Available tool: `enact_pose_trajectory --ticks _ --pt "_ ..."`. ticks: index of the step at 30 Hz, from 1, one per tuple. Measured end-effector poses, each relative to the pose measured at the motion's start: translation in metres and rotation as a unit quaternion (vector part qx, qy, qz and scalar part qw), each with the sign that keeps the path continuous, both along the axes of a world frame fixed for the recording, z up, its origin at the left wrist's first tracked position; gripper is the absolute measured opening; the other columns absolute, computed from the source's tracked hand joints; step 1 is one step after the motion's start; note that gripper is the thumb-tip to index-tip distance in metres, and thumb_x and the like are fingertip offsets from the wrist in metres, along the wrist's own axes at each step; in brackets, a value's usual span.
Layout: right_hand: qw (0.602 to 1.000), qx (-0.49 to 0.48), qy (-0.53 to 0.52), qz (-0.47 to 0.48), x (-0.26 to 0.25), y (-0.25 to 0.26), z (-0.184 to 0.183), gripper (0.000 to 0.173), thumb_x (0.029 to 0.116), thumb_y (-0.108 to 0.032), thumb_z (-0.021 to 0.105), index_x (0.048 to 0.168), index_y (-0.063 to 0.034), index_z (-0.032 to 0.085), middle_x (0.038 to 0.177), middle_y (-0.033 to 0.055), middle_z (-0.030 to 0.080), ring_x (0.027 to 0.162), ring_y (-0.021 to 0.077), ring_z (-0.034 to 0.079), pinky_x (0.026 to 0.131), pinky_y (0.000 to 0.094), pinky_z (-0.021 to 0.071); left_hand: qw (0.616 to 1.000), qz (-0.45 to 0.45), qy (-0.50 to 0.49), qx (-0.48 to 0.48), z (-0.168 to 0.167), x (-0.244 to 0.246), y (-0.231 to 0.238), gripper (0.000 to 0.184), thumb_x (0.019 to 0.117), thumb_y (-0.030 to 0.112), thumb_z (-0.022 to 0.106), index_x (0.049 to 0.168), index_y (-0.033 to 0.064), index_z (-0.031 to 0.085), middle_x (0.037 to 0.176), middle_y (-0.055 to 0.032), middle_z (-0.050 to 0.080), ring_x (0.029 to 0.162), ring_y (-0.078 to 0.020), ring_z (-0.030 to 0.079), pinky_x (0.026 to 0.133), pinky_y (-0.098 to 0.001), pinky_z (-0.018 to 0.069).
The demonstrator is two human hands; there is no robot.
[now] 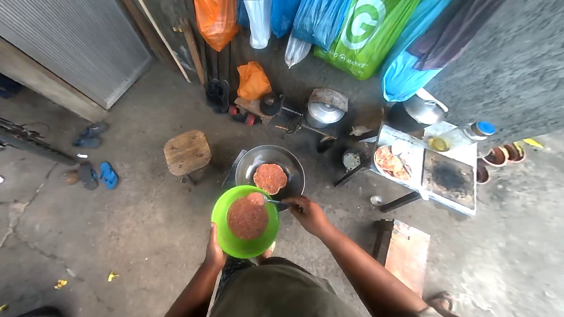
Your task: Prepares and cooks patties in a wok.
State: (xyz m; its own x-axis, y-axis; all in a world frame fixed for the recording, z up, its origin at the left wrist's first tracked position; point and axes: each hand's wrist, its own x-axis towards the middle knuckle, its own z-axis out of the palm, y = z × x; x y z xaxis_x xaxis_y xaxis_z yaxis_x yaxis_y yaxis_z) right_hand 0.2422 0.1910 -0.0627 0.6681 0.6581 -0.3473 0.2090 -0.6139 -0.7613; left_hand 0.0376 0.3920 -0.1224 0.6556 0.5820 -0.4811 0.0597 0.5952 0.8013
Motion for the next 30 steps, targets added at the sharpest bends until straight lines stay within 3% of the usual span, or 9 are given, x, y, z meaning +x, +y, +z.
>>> enact_pose_trajectory --ticks 3,7,15,23,30 --pt "0.999 0.011 -0.018 -0.031 0.017 -0.005 0.000 0.029 0.1027 -0.011 0.056 0.127 -0.0060 0.071 0.127 0.0173 0.068 0.111 0.0249 0.067 0.100 0.0413 0.0533 1.000 0.004 -0.016 -0.009 -0.001 -0.003 0.001 0.058 0.1092 0.040 0.007 0.145 0.0050 0.038 0.120 -0.0068 0.069 0.108 -0.0126 0.069 0.091 -0.0331 0.0595" --pt "0.996 -0.052 -0.037 -0.061 0.042 -0.009 -0.013 0.030 0.1027 -0.012 0.056 0.129 -0.0076 0.070 0.123 0.0207 0.067 0.104 0.0306 0.067 0.095 0.0482 0.0532 0.999 0.014 -0.038 -0.021 0.001 -0.009 0.005 0.057 0.1086 0.041 0.010 0.140 0.0061 0.041 0.114 -0.0058 0.072 0.104 -0.0142 0.071 0.088 -0.0352 0.0615" --pt "0.959 -0.278 -0.055 -0.020 0.071 -0.004 -0.071 0.037 0.1042 -0.015 0.051 0.138 -0.0168 0.066 0.140 0.0209 0.060 0.124 0.0416 0.062 0.100 0.0619 0.0496 0.999 0.042 -0.010 0.015 -0.002 -0.025 0.013 0.058 0.1071 0.046 0.016 0.140 0.0061 0.042 0.115 -0.0046 0.071 0.104 -0.0129 0.071 0.088 -0.0345 0.0610" --pt "0.932 -0.338 -0.130 -0.005 0.068 0.013 -0.082 0.036 0.1044 -0.009 0.050 0.136 -0.0135 0.067 0.141 0.0234 0.058 0.127 0.0449 0.058 0.095 0.0621 0.0512 0.998 0.053 -0.020 0.035 -0.006 -0.034 0.013 0.061 0.1057 0.052 0.025 0.141 0.0048 0.040 0.116 -0.0052 0.071 0.105 -0.0131 0.071 0.089 -0.0351 0.0609" --pt "0.921 -0.364 -0.138 0.033 0.047 0.014 -0.086 0.045 0.1011 0.002 0.047 0.139 -0.0149 0.064 0.144 0.0228 0.056 0.126 0.0448 0.059 0.091 0.0609 0.0537 0.997 0.057 -0.033 0.027 -0.007 -0.032 0.013 0.064 0.1038 0.056 0.030 0.140 0.0045 0.042 0.115 -0.0057 0.072 0.105 -0.0141 0.071 0.089 -0.0353 0.0609"
